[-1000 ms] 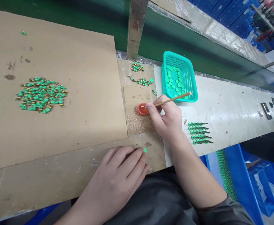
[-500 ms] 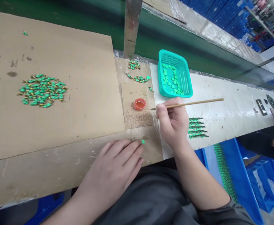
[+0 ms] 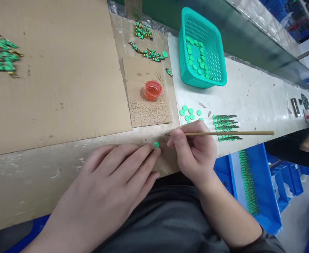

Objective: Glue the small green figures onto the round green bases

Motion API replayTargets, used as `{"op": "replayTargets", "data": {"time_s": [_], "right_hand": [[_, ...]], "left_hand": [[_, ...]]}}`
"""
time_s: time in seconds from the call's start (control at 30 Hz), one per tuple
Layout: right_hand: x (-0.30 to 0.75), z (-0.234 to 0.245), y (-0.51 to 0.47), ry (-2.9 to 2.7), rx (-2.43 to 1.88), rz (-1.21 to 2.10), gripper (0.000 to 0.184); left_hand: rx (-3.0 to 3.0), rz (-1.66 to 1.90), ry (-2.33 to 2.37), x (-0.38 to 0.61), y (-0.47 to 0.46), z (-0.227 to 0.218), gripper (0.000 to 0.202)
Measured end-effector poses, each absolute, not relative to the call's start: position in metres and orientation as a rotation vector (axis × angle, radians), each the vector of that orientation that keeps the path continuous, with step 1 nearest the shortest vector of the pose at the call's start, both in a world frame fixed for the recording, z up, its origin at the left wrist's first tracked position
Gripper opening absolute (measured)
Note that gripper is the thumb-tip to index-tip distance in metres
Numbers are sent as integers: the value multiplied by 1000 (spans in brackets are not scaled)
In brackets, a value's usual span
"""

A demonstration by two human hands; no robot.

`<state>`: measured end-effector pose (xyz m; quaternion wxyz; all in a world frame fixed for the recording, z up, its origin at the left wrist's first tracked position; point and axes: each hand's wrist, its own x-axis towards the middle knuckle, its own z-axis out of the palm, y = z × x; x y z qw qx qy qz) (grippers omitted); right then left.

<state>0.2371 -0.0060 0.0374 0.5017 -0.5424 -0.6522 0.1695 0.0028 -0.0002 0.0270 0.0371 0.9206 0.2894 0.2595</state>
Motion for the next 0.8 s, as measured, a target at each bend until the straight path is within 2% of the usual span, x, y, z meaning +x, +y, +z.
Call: {"op": "replayTargets", "data": {"time_s": [0.33, 0.8], "right_hand": [[237, 24, 9, -1528, -1381, 384, 17], [233, 30, -1, -1515, -1377, 335, 13]], "left_hand": [[2791, 798, 949, 3, -5, 19, 41], [2819, 823, 917, 2, -4, 19, 39]]}}
